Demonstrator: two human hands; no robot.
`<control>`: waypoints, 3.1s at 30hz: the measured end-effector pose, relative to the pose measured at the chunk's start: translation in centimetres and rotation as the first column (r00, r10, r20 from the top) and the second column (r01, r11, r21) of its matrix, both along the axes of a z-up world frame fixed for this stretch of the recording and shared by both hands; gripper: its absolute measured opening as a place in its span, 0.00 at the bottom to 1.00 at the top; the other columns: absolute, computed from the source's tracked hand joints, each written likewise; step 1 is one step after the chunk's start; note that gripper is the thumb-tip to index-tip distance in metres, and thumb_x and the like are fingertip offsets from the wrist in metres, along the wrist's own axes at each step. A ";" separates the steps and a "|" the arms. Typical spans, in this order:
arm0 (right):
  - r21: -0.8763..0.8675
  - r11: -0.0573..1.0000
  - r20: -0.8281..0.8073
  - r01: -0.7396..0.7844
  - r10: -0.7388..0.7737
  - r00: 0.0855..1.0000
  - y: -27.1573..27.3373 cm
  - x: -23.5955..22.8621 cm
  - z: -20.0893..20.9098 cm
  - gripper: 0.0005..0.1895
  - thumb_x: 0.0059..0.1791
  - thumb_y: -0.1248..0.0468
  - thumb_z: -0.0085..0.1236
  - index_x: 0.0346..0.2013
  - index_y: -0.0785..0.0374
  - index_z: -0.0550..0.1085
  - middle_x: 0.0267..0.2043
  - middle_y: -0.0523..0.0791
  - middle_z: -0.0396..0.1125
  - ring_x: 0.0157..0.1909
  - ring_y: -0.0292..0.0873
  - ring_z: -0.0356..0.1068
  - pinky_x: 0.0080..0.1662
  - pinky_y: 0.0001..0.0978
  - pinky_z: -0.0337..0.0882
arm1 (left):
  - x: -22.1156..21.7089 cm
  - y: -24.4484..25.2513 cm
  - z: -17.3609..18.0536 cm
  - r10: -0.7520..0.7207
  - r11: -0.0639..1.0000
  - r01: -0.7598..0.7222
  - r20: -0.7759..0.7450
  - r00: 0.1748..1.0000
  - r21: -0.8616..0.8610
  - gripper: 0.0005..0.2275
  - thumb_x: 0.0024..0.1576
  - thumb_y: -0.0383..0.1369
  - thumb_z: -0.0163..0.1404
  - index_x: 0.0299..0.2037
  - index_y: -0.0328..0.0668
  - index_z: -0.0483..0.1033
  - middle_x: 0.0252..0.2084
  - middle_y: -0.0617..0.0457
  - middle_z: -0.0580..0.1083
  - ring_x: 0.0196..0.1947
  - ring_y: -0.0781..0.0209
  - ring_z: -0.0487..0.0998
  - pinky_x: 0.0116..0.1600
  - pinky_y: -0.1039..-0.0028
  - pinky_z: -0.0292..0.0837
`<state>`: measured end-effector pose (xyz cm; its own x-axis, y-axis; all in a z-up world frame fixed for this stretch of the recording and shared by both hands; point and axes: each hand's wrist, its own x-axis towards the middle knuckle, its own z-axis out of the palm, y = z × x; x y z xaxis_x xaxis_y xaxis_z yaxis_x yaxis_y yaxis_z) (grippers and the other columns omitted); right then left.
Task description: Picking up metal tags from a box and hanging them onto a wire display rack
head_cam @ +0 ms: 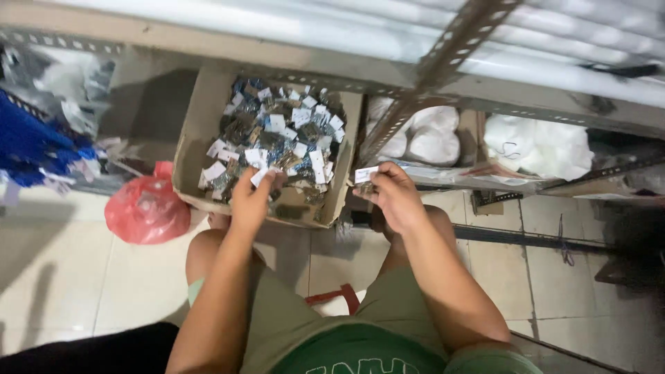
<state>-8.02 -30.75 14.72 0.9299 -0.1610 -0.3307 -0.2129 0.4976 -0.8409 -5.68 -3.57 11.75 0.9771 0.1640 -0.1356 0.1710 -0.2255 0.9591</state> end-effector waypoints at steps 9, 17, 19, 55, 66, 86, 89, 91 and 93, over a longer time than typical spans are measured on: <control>-0.287 0.958 0.111 0.023 0.009 0.994 -0.5 -4.2 4.7 0.07 0.45 0.71 0.67 0.34 0.59 0.76 0.31 0.40 0.63 0.34 0.37 0.69 0.35 0.28 0.77 | -6.2 -5.7 10.0 -0.243 0.919 0.283 0.172 0.955 -0.275 0.09 0.61 0.23 0.49 0.49 0.35 0.78 0.34 0.45 0.80 0.24 0.64 0.72 0.32 0.76 0.66; -0.680 0.711 0.171 -0.177 0.389 0.905 -0.8 -7.5 7.7 0.06 0.51 0.61 0.64 0.33 0.57 0.76 0.34 0.40 0.69 0.37 0.36 0.67 0.42 0.27 0.63 | -10.1 -7.9 13.1 -0.342 0.936 0.341 0.451 0.824 0.085 0.07 0.58 0.34 0.57 0.37 0.43 0.86 0.31 0.54 0.80 0.32 0.61 0.79 0.36 0.72 0.69; -0.668 0.725 0.242 -0.164 0.421 0.874 -0.8 -7.9 8.5 0.04 0.50 0.64 0.64 0.33 0.58 0.76 0.35 0.41 0.71 0.39 0.36 0.69 0.45 0.27 0.65 | -10.5 -7.9 13.2 -0.331 0.939 0.335 0.488 0.808 0.082 0.06 0.57 0.33 0.57 0.36 0.41 0.86 0.31 0.54 0.80 0.33 0.61 0.79 0.37 0.72 0.70; -0.418 0.906 0.418 0.074 0.120 0.900 -5.1 -10.9 8.2 0.04 0.49 0.71 0.65 0.34 0.65 0.76 0.31 0.43 0.68 0.41 0.35 0.65 0.46 0.29 0.70 | -14.1 -13.1 15.6 -0.147 0.978 0.171 0.180 0.973 -0.123 0.11 0.46 0.30 0.70 0.35 0.34 0.86 0.31 0.41 0.83 0.41 0.60 0.78 0.48 0.63 0.76; -0.567 0.799 0.585 0.202 0.218 0.781 -7.6 -10.4 12.3 0.03 0.50 0.73 0.61 0.31 0.68 0.76 0.27 0.50 0.72 0.32 0.40 0.67 0.37 0.35 0.69 | -11.4 -15.7 19.1 -0.294 0.937 0.345 0.431 0.853 -0.045 0.06 0.51 0.28 0.65 0.37 0.36 0.86 0.34 0.41 0.84 0.42 0.48 0.85 0.48 0.59 0.77; -0.071 0.735 0.705 0.675 -0.442 0.555 -12.7 1.8 27.4 0.02 0.49 0.68 0.64 0.32 0.60 0.78 0.31 0.37 0.67 0.37 0.31 0.61 0.41 0.24 0.61 | -1.9 -30.3 32.2 -0.017 0.867 0.303 0.584 0.812 -0.396 0.05 0.59 0.34 0.61 0.36 0.42 0.85 0.18 0.53 0.73 0.20 0.72 0.70 0.25 0.77 0.67; -0.065 0.730 0.693 0.680 -0.458 0.557 -12.2 2.1 28.1 0.01 0.48 0.68 0.62 0.32 0.60 0.79 0.29 0.38 0.67 0.34 0.32 0.62 0.40 0.23 0.60 | -0.1 -31.8 30.9 -0.008 0.852 0.312 0.586 0.811 -0.421 0.12 0.62 0.37 0.58 0.44 0.33 0.83 0.16 0.46 0.72 0.17 0.70 0.67 0.24 0.75 0.64; -0.062 0.734 0.710 0.676 -0.444 0.547 -12.4 3.0 28.1 0.01 0.49 0.68 0.62 0.32 0.60 0.79 0.29 0.37 0.67 0.35 0.31 0.61 0.40 0.23 0.60 | 0.4 -31.9 31.3 -0.009 0.852 0.315 0.589 0.808 -0.419 0.13 0.63 0.38 0.56 0.45 0.31 0.82 0.16 0.46 0.72 0.17 0.71 0.67 0.24 0.75 0.63; -0.065 0.739 0.720 0.670 -0.430 0.545 -12.5 3.3 28.0 0.02 0.49 0.68 0.62 0.32 0.59 0.79 0.29 0.37 0.67 0.36 0.30 0.61 0.40 0.23 0.60 | 0.8 -32.0 31.1 -0.011 0.853 0.312 0.584 0.811 -0.417 0.15 0.65 0.38 0.55 0.47 0.29 0.81 0.16 0.46 0.71 0.17 0.72 0.66 0.25 0.75 0.62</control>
